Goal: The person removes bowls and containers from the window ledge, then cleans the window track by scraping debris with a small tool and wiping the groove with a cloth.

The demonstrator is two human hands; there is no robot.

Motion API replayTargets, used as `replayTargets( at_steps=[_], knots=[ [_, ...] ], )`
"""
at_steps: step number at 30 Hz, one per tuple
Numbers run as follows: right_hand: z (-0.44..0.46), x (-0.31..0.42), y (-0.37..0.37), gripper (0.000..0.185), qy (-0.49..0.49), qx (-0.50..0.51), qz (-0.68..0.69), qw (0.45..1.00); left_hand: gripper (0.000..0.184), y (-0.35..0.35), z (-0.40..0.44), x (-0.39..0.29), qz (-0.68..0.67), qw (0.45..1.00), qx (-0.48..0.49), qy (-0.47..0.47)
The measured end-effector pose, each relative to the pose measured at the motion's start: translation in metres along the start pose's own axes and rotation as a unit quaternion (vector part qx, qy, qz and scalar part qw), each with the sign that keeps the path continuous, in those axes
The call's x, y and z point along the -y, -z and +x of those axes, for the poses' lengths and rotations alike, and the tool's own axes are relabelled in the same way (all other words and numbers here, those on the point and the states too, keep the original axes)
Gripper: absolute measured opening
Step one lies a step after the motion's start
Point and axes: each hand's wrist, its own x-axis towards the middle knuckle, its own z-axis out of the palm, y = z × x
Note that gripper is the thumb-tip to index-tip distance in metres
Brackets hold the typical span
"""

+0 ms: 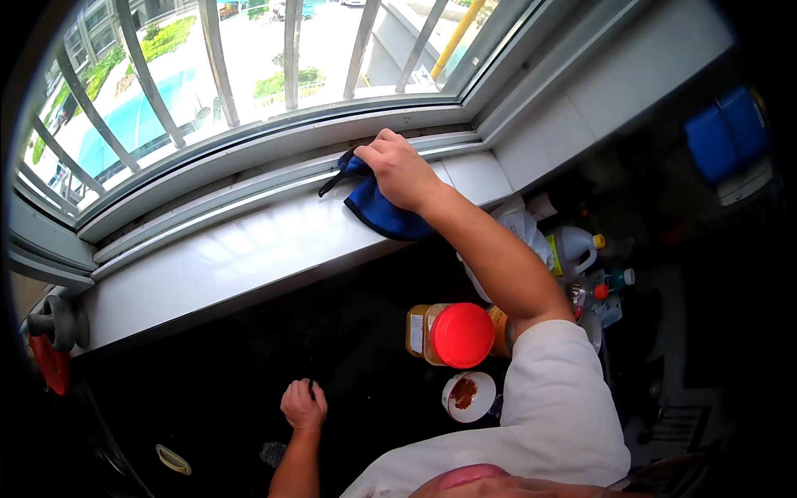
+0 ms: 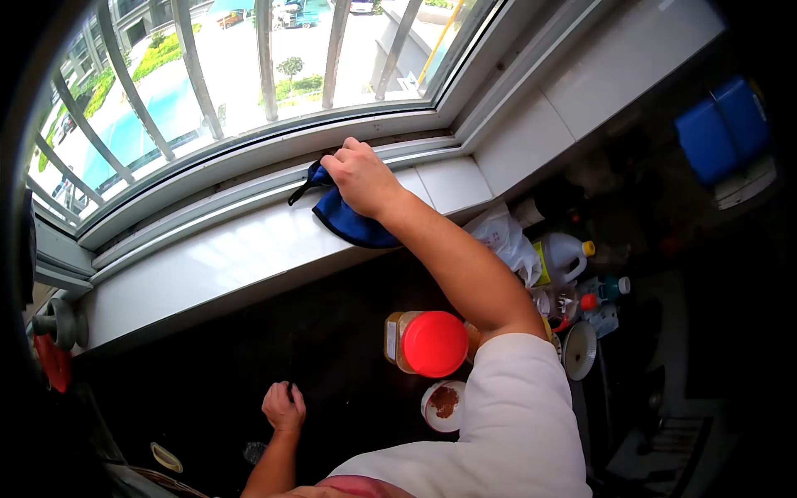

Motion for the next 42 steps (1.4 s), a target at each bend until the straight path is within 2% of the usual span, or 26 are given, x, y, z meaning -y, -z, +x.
replayTargets(
  at_steps=[1, 2, 3, 7, 9, 10, 12, 15, 19, 23, 24, 28, 31, 35, 39, 42],
  knots=[
    [-0.006, -0.010, 0.010, 0.029, -0.006, -0.016, -0.023, 1.000, 0.009, 0.001, 0.000, 0.000, 0.003, 1.000, -0.002, -0.002],
    [-0.014, -0.031, 0.013, 0.005, 0.007, -0.073, -0.072, 0.995, 0.009, 0.001, -0.001, 0.001, 0.005, 1.000, 0.002, -0.002],
    [-0.024, -0.050, 0.025, 0.003, -0.001, -0.071, -0.132, 0.989, 0.009, 0.001, -0.001, 0.001, 0.007, 1.000, 0.005, -0.002],
    [-0.057, -0.118, 0.061, 0.009, -0.069, 0.063, -0.364, 0.927, 0.010, 0.004, 0.001, 0.000, -0.006, 1.000, 0.026, 0.008],
    [-0.061, -0.129, 0.061, 0.010, -0.057, 0.099, -0.409, 0.906, 0.010, 0.005, 0.000, 0.000, -0.012, 0.999, 0.033, 0.003],
    [-0.058, -0.125, 0.058, 0.010, -0.065, 0.156, -0.417, 0.893, 0.010, 0.005, 0.001, 0.001, -0.014, 0.999, 0.036, 0.000],
    [-0.052, -0.119, 0.049, 0.011, -0.104, 0.256, -0.402, 0.873, 0.010, 0.004, 0.001, 0.002, -0.019, 0.999, 0.046, -0.001],
    [-0.054, -0.114, 0.043, 0.010, -0.120, 0.206, -0.413, 0.879, 0.011, 0.006, -0.002, 0.005, -0.017, 0.998, 0.062, -0.001],
    [-0.065, -0.124, 0.036, 0.003, -0.139, 0.059, -0.383, 0.911, 0.012, 0.007, -0.004, 0.006, -0.014, 0.997, 0.082, -0.003],
    [-0.065, -0.121, 0.049, 0.007, -0.048, -0.021, -0.379, 0.924, 0.011, 0.005, -0.006, 0.008, -0.017, 0.996, 0.091, -0.001],
    [-0.063, -0.114, 0.053, 0.009, -0.062, 0.017, -0.421, 0.905, 0.011, 0.005, -0.006, 0.008, -0.021, 0.995, 0.094, 0.001],
    [-0.063, -0.117, 0.046, 0.007, -0.085, 0.054, -0.455, 0.885, 0.010, 0.007, -0.002, 0.005, -0.024, 0.996, 0.081, -0.006],
    [-0.062, -0.117, 0.040, 0.006, -0.119, 0.068, -0.433, 0.891, 0.010, 0.006, -0.003, 0.005, -0.025, 0.997, 0.067, -0.008],
    [-0.049, -0.114, 0.026, 0.016, -0.188, 0.119, -0.418, 0.881, 0.010, 0.005, -0.003, 0.007, -0.025, 0.998, 0.060, -0.020],
    [-0.040, -0.109, 0.023, 0.020, -0.258, 0.109, -0.367, 0.887, 0.011, 0.008, -0.004, 0.007, -0.051, 0.996, 0.076, -0.007],
    [-0.034, -0.094, 0.022, 0.019, -0.266, 0.078, -0.283, 0.918, 0.010, 0.009, -0.003, 0.004, -0.050, 0.996, 0.074, -0.012]
  ],
)
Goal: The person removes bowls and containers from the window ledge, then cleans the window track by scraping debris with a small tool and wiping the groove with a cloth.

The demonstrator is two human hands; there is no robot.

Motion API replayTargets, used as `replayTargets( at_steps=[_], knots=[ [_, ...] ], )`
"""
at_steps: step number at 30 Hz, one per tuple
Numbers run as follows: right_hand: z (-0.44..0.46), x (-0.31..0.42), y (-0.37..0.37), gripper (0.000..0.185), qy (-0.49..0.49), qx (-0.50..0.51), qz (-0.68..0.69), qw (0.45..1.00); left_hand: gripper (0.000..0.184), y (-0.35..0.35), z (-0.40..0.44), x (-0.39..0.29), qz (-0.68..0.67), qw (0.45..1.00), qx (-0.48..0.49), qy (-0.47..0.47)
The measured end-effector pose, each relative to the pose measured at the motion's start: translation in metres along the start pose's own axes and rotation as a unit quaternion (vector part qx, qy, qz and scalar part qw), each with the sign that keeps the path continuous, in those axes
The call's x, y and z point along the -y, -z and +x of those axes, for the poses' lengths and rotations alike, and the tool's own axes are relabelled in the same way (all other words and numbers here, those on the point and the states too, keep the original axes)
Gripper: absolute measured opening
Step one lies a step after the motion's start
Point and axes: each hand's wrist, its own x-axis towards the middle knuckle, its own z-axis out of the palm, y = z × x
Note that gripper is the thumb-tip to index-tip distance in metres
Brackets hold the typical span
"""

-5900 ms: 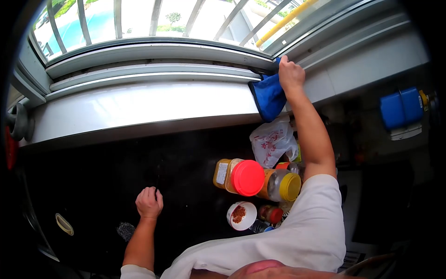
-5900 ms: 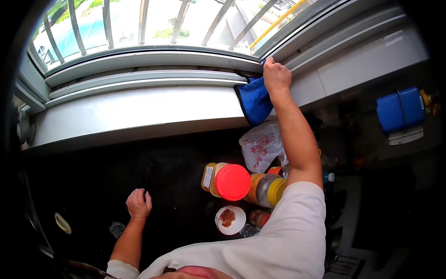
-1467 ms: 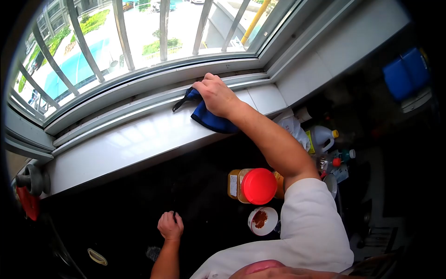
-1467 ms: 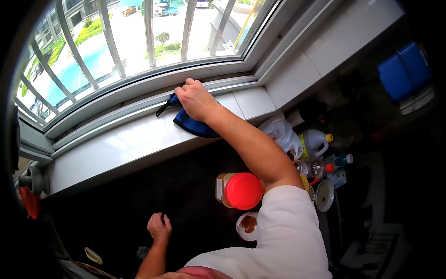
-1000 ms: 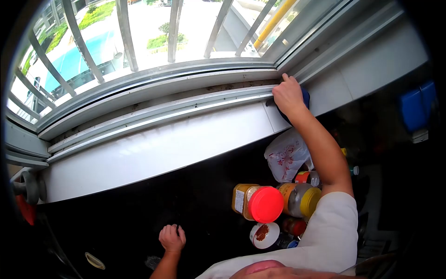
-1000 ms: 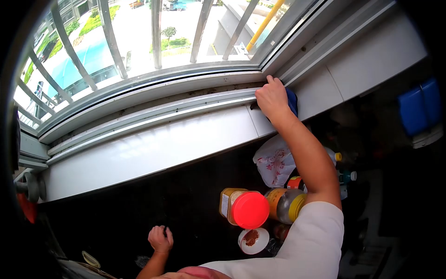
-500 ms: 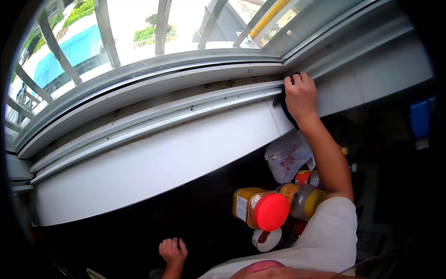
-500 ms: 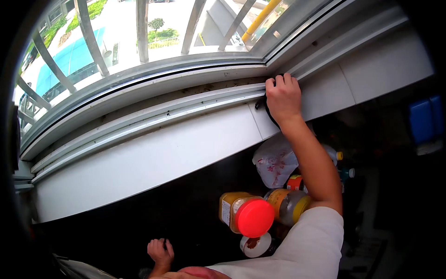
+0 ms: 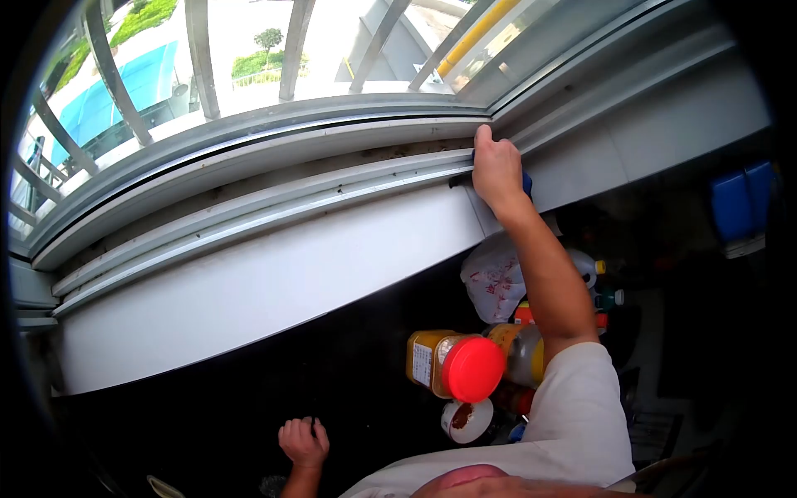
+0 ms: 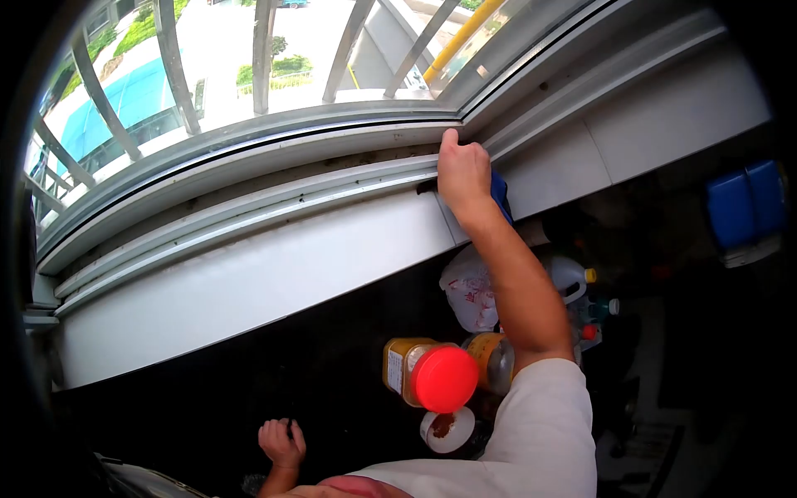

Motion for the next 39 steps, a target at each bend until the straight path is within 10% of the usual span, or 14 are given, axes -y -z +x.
replayTargets(
  at_steps=[9, 19, 34, 39],
  knots=[
    [-0.017, 0.055, 0.022, 0.021, 0.061, -0.060, 0.332, 0.940, 0.010, -0.004, 0.001, 0.000, 0.033, 0.999, -0.021, -0.030],
    [-0.016, -0.078, 0.027, 0.005, 0.175, -0.178, -0.042, 0.967, 0.010, -0.003, 0.001, 0.000, 0.034, 0.999, -0.017, -0.017],
    [-0.005, -0.025, 0.000, 0.008, 0.023, 0.015, 0.325, 0.945, 0.011, -0.002, 0.000, 0.001, 0.017, 1.000, -0.019, -0.012],
    [-0.013, 0.036, 0.006, 0.008, 0.156, -0.090, 0.363, 0.914, 0.011, -0.003, 0.003, -0.001, 0.021, 0.999, -0.025, -0.023]
  ],
)
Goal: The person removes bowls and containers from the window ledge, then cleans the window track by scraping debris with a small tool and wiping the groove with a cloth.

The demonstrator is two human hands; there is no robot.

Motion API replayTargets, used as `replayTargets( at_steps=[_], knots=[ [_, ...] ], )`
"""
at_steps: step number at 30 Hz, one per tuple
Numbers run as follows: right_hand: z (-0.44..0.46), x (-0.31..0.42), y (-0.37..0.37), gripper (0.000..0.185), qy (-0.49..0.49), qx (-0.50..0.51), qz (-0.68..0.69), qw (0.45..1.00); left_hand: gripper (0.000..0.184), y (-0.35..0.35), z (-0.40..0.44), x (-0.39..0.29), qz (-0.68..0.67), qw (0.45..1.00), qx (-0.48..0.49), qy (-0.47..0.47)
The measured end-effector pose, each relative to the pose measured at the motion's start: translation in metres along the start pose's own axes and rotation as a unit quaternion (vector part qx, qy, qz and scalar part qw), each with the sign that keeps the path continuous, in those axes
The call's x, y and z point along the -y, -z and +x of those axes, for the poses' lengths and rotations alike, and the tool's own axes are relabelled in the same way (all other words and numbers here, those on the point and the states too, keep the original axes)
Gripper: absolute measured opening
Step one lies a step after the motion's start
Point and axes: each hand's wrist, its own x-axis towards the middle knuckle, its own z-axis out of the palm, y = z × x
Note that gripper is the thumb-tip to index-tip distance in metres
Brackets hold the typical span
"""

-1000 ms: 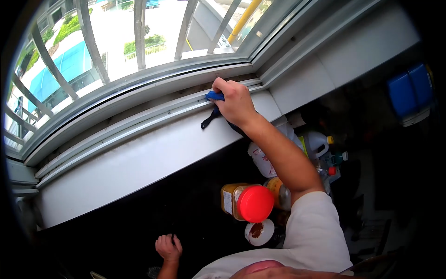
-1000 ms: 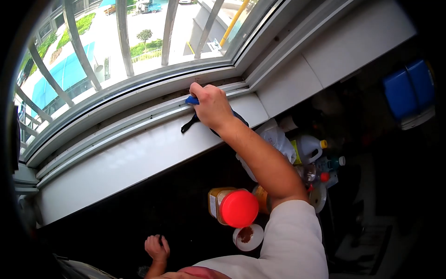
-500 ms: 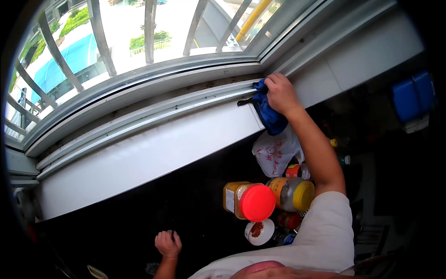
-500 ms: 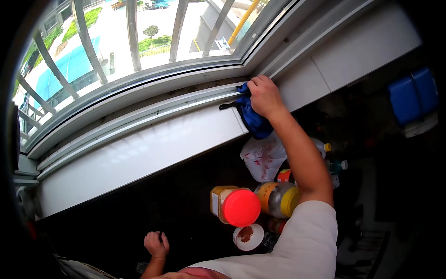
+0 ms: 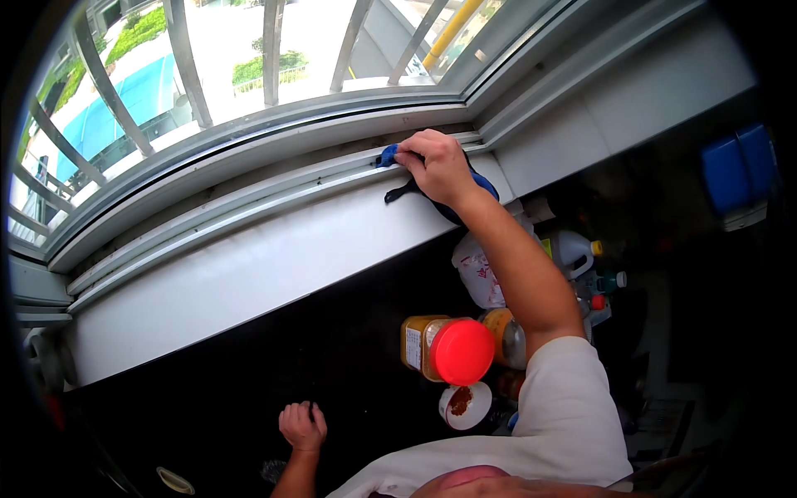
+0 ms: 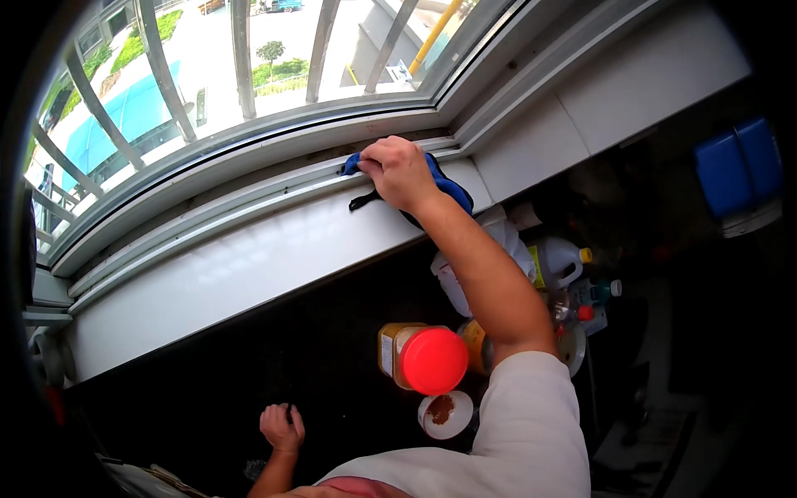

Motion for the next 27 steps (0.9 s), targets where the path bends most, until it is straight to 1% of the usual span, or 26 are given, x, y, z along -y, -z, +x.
replayTargets(
  at_steps=[3, 6, 8, 11, 14, 17, 20, 23, 26, 27],
  knots=[
    [-0.006, 0.000, 0.005, 0.009, 0.078, 0.006, -0.038, 0.996, 0.010, -0.001, -0.003, 0.001, 0.000, 1.000, -0.004, -0.002],
    [-0.022, -0.025, 0.030, 0.014, 0.042, 0.043, -0.201, 0.978, 0.010, -0.001, -0.004, 0.004, -0.004, 1.000, -0.004, 0.005],
    [-0.027, -0.043, 0.048, 0.015, 0.049, 0.075, -0.277, 0.957, 0.010, -0.002, -0.005, 0.004, -0.012, 1.000, -0.001, 0.007],
    [-0.024, -0.058, 0.067, 0.008, 0.070, 0.122, -0.408, 0.902, 0.010, 0.000, -0.003, 0.004, -0.019, 1.000, -0.004, 0.005],
    [-0.010, -0.050, 0.069, 0.009, 0.038, 0.229, -0.415, 0.880, 0.010, 0.000, -0.001, 0.002, -0.025, 1.000, -0.011, 0.008],
    [-0.015, -0.061, 0.053, 0.009, -0.112, 0.185, -0.399, 0.891, 0.010, 0.000, -0.003, 0.005, -0.029, 1.000, -0.008, 0.006],
    [-0.022, -0.070, 0.042, 0.010, -0.100, 0.141, -0.386, 0.906, 0.011, -0.001, -0.006, 0.006, -0.029, 0.999, -0.004, 0.012],
    [-0.018, -0.062, 0.035, 0.015, -0.117, 0.148, -0.327, 0.926, 0.011, 0.001, -0.004, 0.005, -0.036, 0.999, -0.008, 0.009],
    [-0.012, -0.033, 0.018, 0.019, -0.045, 0.073, -0.202, 0.976, 0.011, 0.001, -0.003, 0.005, -0.030, 1.000, -0.003, 0.003],
    [-0.007, -0.014, 0.012, 0.021, -0.039, 0.072, -0.192, 0.978, 0.011, 0.001, -0.002, 0.005, -0.033, 0.999, -0.003, 0.004]
  ],
)
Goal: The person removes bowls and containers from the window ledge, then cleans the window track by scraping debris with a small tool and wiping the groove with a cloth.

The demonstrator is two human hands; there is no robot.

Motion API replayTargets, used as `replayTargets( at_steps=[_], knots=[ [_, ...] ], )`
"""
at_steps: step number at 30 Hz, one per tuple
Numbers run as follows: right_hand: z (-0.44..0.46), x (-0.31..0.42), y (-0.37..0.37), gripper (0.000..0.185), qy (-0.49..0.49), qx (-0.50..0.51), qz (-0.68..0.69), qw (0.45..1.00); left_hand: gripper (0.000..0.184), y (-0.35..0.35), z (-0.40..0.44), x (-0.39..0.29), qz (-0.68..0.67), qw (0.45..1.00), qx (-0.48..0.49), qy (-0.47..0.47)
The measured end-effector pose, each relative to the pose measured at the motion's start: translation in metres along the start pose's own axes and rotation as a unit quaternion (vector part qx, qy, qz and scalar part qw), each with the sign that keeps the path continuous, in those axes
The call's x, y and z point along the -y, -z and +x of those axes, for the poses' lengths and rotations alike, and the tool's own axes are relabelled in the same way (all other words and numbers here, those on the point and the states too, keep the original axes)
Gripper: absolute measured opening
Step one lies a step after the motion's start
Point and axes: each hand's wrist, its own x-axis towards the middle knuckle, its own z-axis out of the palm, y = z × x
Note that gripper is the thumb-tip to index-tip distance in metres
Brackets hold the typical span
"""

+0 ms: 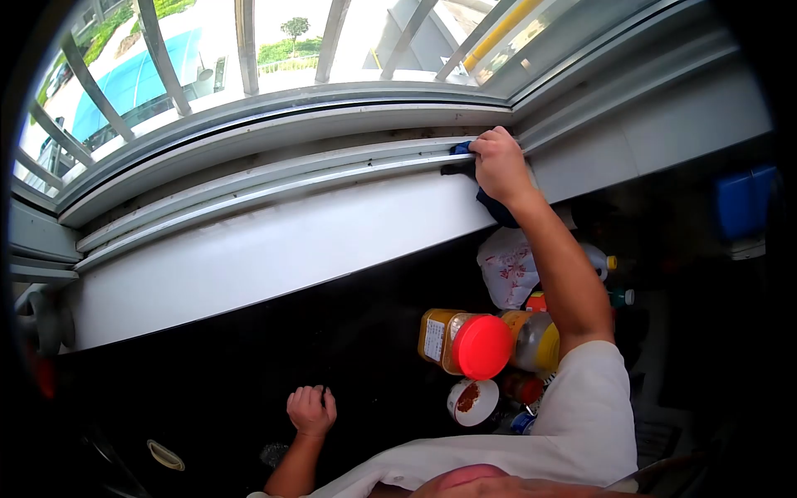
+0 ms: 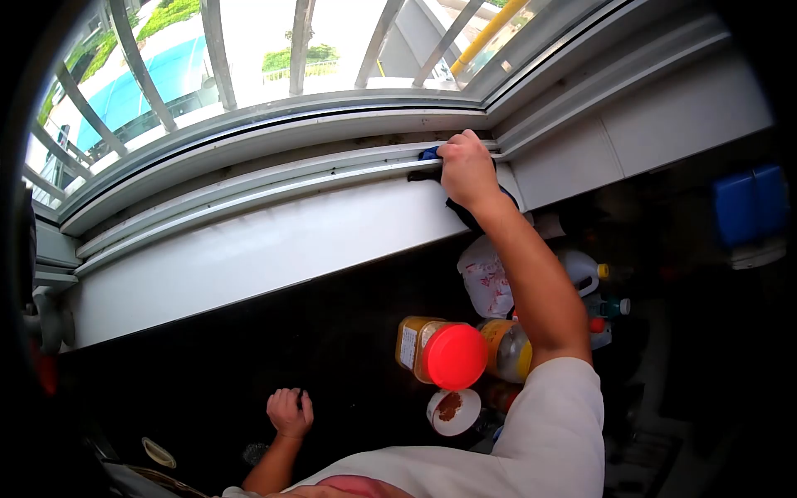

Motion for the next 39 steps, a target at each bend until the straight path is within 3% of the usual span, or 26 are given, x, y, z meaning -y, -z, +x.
replayTargets(
  at_steps=[3, 9, 16, 20, 26, 27, 31, 35, 37, 39],
  knots=[
    [0.011, 0.049, -0.001, 0.013, 0.013, -0.021, 0.046, 0.999, 0.011, -0.001, -0.001, 0.001, 0.001, 1.000, 0.003, -0.003],
    [0.031, 0.132, -0.013, 0.016, 0.068, -0.062, 0.135, 0.987, 0.012, 0.003, 0.002, -0.003, 0.002, 1.000, -0.010, -0.002],
    [0.050, 0.173, -0.008, 0.012, -0.003, -0.049, 0.292, 0.955, 0.012, 0.011, 0.011, -0.009, 0.000, 1.000, 0.004, 0.020],
    [0.056, 0.166, -0.009, 0.016, -0.094, -0.017, 0.496, 0.863, 0.016, 0.022, 0.020, -0.013, 0.026, 0.998, 0.050, 0.017],
    [0.051, 0.147, 0.018, 0.016, -0.117, -0.058, 0.607, 0.784, 0.035, 0.058, 0.064, -0.019, 0.089, 0.992, 0.087, -0.035],
    [0.051, 0.142, 0.021, 0.016, -0.118, -0.070, 0.615, 0.776, 0.036, 0.067, 0.076, -0.024, 0.045, 0.995, 0.082, -0.022],
    [0.050, 0.119, 0.026, 0.016, -0.082, -0.092, 0.515, 0.848, 0.044, 0.128, 0.150, -0.059, -0.131, 0.991, 0.014, -0.019],
    [0.048, 0.113, 0.029, 0.024, 0.115, -0.091, 0.273, 0.951, 0.058, 0.175, 0.250, -0.086, -0.078, 0.996, -0.026, -0.018],
    [0.047, 0.114, 0.024, 0.020, 0.128, -0.048, 0.244, 0.960, 0.060, 0.171, 0.290, -0.083, -0.066, 0.996, 0.044, 0.036],
    [0.045, 0.120, 0.023, 0.016, 0.133, -0.041, 0.221, 0.965, 0.062, 0.153, 0.312, -0.072, 0.049, 0.996, 0.078, 0.007]
  ],
)
